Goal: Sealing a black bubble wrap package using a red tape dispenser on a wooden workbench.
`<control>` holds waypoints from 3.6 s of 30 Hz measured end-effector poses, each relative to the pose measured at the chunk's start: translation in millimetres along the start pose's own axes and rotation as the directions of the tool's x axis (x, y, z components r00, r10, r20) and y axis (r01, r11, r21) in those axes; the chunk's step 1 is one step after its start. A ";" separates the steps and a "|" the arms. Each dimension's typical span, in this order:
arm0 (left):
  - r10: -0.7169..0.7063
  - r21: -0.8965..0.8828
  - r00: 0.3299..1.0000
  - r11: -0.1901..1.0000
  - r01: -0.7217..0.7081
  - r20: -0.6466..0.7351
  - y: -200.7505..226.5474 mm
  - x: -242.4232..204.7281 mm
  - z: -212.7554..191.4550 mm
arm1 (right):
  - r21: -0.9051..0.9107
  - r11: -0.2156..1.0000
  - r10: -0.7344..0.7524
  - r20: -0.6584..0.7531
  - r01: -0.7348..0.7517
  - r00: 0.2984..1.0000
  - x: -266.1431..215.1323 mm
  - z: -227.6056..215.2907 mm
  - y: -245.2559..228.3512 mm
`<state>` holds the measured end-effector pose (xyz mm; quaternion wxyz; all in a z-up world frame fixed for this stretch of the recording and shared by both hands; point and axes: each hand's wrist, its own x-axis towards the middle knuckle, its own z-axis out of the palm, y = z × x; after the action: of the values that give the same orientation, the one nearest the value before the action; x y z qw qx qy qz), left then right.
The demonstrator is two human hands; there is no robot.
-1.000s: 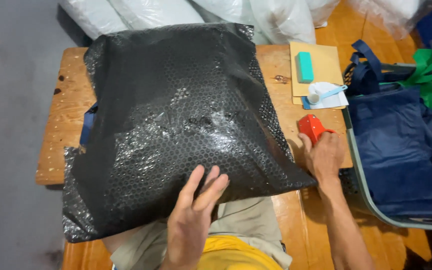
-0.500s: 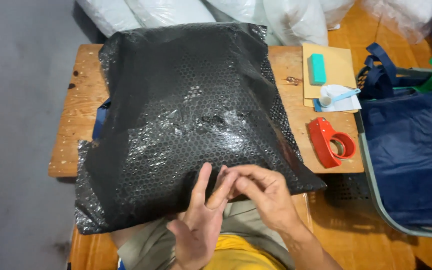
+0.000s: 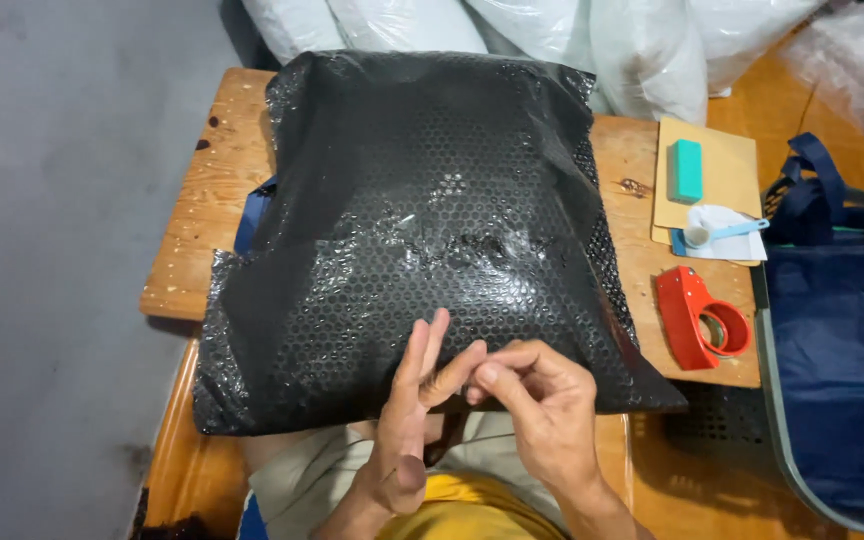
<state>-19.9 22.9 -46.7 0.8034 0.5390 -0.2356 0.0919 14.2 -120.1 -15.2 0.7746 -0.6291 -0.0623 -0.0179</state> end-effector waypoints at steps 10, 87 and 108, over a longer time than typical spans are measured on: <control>0.266 0.660 0.942 0.673 -0.334 0.205 12.8 20.5 -26.8 | -0.356 0.840 -0.440 -0.002 0.410 0.898 -11.7 27.8 -20.3; -0.458 0.414 0.822 0.712 0.567 -0.339 -14.8 122.7 -184.6 | -0.014 0.736 0.594 0.494 -0.677 0.635 174.6 45.4 26.7; -0.387 0.357 0.858 0.791 0.498 -0.338 -44.2 116.2 -196.6 | -0.883 0.464 0.185 0.180 0.075 0.966 162.2 77.7 51.3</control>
<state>154.1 171.6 -88.1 0.6852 0.7277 0.0266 0.0162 174.7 -25.4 -30.2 0.3232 -0.9369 -0.1207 0.0572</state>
